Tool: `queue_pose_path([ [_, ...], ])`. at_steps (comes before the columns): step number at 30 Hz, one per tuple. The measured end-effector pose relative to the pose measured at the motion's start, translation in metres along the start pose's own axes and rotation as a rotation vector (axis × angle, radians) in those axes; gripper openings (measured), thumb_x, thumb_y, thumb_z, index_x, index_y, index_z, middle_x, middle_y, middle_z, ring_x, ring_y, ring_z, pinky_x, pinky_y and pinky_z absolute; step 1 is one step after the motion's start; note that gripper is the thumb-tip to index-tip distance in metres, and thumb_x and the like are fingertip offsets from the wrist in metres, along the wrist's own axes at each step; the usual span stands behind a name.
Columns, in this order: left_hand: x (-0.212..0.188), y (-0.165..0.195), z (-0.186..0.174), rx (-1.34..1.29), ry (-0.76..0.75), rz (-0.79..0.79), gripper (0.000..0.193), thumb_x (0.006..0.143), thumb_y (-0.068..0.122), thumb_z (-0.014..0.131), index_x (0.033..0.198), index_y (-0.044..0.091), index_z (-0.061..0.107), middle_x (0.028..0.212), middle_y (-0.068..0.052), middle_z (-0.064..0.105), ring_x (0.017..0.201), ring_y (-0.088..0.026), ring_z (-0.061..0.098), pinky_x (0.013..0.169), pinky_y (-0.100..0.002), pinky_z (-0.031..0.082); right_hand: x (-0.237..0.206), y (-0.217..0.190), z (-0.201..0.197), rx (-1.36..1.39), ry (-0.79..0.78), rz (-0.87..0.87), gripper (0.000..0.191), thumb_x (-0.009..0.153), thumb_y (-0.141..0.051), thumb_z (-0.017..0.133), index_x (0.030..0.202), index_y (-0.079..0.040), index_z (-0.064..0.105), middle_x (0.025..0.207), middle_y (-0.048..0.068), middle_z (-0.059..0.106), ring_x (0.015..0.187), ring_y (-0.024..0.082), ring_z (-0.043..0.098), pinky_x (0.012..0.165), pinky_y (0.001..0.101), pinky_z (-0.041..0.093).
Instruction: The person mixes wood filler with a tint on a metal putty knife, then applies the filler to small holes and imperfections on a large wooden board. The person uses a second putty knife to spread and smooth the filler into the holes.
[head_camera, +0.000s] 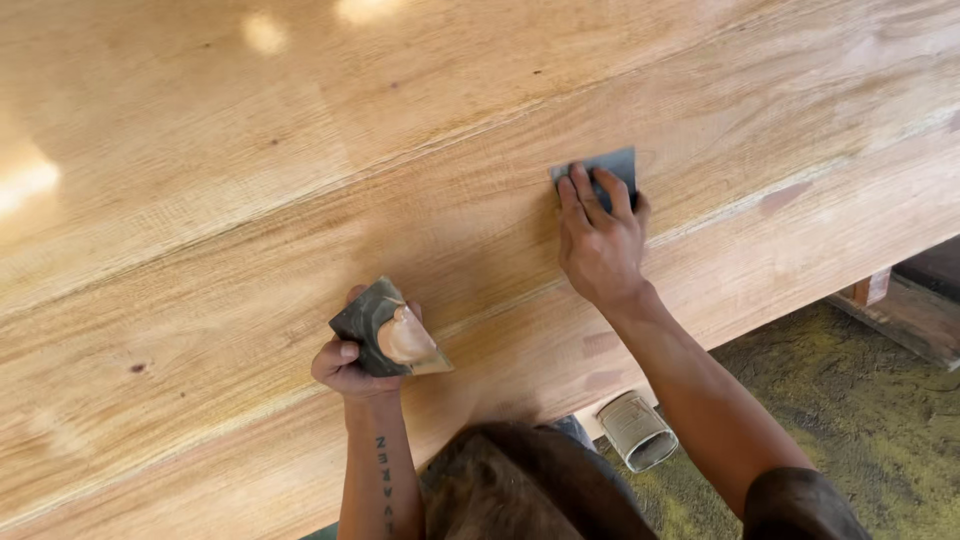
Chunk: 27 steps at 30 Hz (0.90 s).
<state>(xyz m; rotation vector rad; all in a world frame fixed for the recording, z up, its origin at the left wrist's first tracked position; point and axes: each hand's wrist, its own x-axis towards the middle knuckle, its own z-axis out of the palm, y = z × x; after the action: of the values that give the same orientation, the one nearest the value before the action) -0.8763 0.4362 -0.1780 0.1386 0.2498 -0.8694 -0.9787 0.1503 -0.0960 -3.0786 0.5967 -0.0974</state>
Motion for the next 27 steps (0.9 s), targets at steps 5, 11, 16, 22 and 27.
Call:
queue_pose_path([
  [5, 0.024, 0.007, 0.006, -0.035, 0.030, 0.064, 0.058, 0.072, 0.017, 0.064, 0.125, -0.008, 0.060, 0.107, -0.023, 0.069, 0.083, -0.033, 0.062, 0.080, -0.041, 0.052, 0.000, 0.022, -0.018, 0.176, -0.174, 0.207, 0.030, 0.090, -0.006, 0.063, 0.119, -0.002, 0.073, 0.120, 0.013, 0.075, 0.111, 0.036, 0.064, 0.086, 0.0500, 0.052],
  [11, 0.061, 0.007, 0.005, -0.077, 0.099, -0.011, 0.063, 0.066, 0.015, 0.063, 0.124, -0.010, 0.058, 0.113, -0.026, 0.068, 0.102, -0.037, 0.066, 0.096, -0.045, 0.053, 0.040, -0.022, 0.002, 0.169, -0.276, 0.353, 0.030, 0.094, -0.005, 0.061, 0.122, 0.000, 0.071, 0.101, 0.018, 0.074, 0.083, 0.036, 0.066, 0.080, 0.0439, 0.057],
  [16, 0.081, 0.003, 0.004, -0.104, 0.083, -0.019, 0.060, 0.063, 0.015, 0.062, 0.118, -0.007, 0.058, 0.108, -0.025, 0.068, 0.097, -0.037, 0.067, 0.092, -0.045, 0.055, 0.046, -0.040, -0.020, 0.326, -0.332, 0.254, 0.021, 0.091, -0.011, 0.066, 0.109, -0.003, 0.073, 0.096, 0.016, 0.077, 0.090, 0.035, 0.068, 0.077, 0.0448, 0.057],
  [22, 0.082, 0.010, -0.017, -0.083, 0.109, -0.081, 0.055, 0.067, 0.012, 0.063, 0.116, -0.010, 0.055, 0.106, -0.023, 0.068, 0.096, -0.031, 0.065, 0.090, -0.037, 0.055, 0.108, 0.018, 0.010, 0.167, -0.078, 0.008, 0.033, 0.096, -0.010, 0.065, 0.127, 0.000, 0.070, 0.124, 0.017, 0.074, 0.122, 0.032, 0.059, 0.095, 0.0532, 0.046],
  [27, 0.081, 0.007, -0.017, -0.144, 0.052, -0.089, 0.052, 0.071, 0.010, 0.063, 0.117, -0.012, 0.055, 0.105, -0.023, 0.068, 0.100, -0.031, 0.066, 0.091, -0.037, 0.055, 0.108, 0.012, 0.010, 0.046, -0.118, -0.050, 0.032, 0.094, -0.012, 0.067, 0.124, -0.002, 0.071, 0.128, 0.014, 0.074, 0.122, 0.030, 0.059, 0.094, 0.0527, 0.045],
])
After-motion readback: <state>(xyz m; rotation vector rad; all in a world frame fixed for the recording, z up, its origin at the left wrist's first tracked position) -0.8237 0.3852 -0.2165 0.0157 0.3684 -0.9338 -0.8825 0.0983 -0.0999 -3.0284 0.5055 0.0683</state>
